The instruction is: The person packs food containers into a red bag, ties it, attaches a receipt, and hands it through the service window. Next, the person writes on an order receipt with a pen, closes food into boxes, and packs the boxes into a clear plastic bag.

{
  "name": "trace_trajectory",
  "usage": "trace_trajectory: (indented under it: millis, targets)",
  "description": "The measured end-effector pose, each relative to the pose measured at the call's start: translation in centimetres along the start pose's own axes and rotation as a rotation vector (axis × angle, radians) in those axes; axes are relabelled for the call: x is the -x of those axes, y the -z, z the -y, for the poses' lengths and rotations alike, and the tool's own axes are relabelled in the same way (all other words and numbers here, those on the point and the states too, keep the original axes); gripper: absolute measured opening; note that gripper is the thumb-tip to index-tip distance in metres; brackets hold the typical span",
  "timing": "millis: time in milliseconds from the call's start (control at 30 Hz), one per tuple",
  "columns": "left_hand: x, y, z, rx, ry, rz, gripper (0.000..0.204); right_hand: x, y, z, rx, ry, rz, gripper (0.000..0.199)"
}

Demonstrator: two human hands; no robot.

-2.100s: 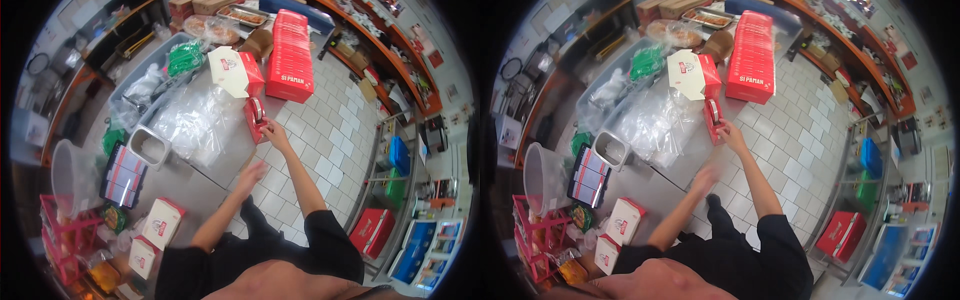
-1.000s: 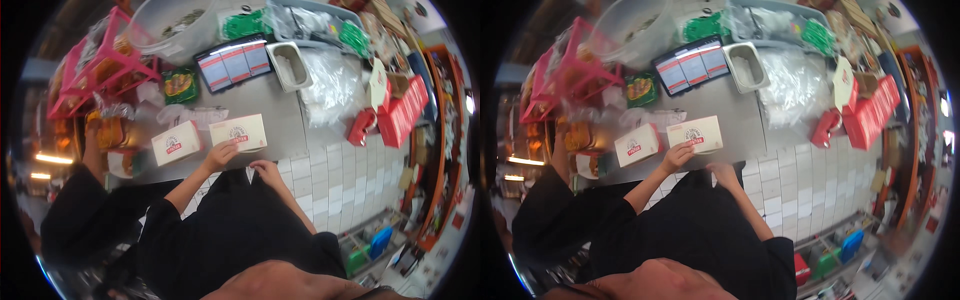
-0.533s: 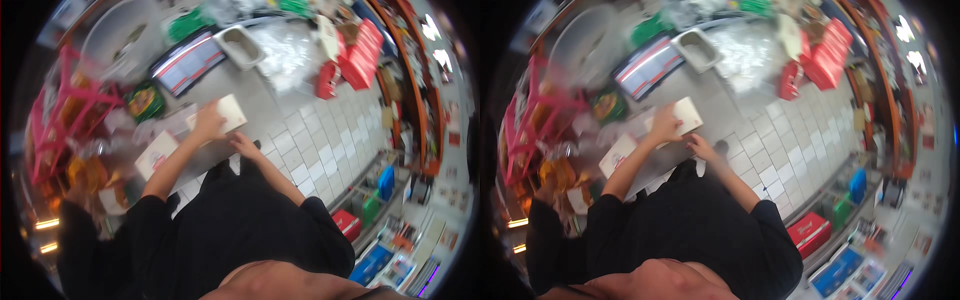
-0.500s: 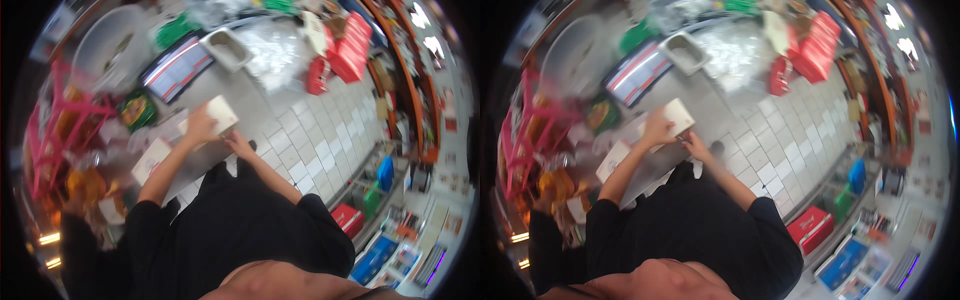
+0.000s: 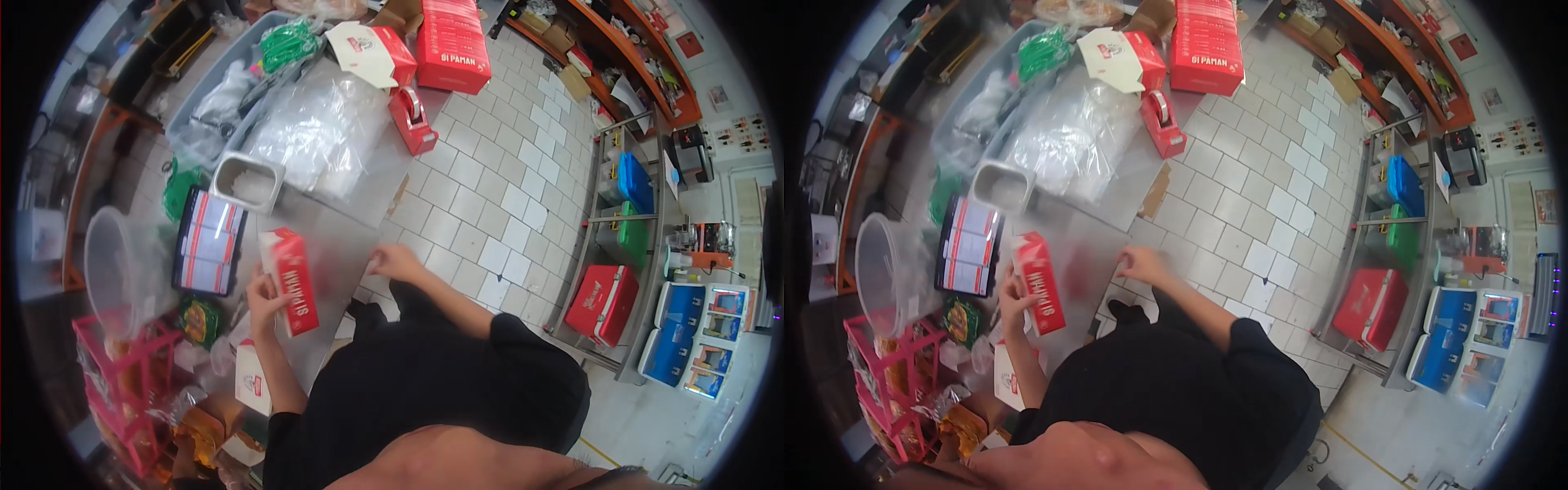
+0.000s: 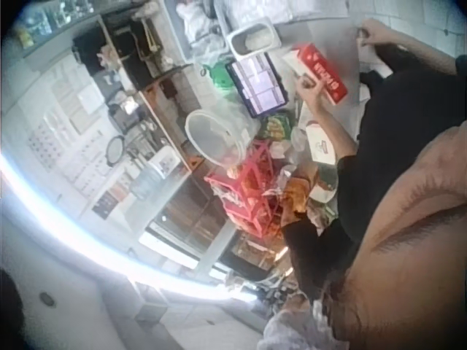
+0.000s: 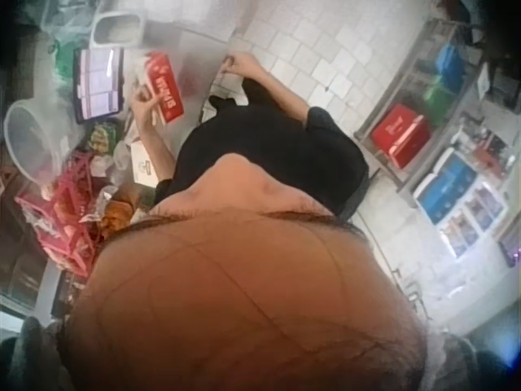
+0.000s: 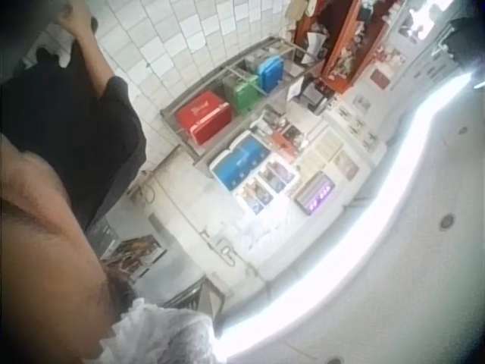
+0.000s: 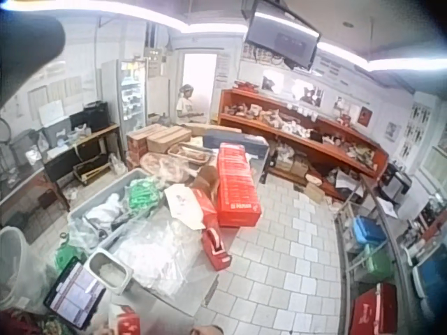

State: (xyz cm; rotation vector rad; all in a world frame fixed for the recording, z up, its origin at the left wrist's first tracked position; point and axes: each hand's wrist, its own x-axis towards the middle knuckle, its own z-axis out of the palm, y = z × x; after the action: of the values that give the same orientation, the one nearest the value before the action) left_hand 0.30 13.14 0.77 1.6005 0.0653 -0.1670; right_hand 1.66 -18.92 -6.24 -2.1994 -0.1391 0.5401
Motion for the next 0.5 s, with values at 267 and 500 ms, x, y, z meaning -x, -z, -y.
trace_trajectory:
  millis: [267, 500]
  targets:
    - [-8.6, -21.1, -1.2, -0.639, -0.379, 0.040, 0.040, -11.6, 20.3, -6.5, 0.029, 0.210, -0.712, 0.021]
    - [-22.1, -34.6, 6.5, 0.816, 0.310, 0.226, 0.048, -8.1, 23.2, -8.5, -0.491, 0.075, -0.162, 0.012]
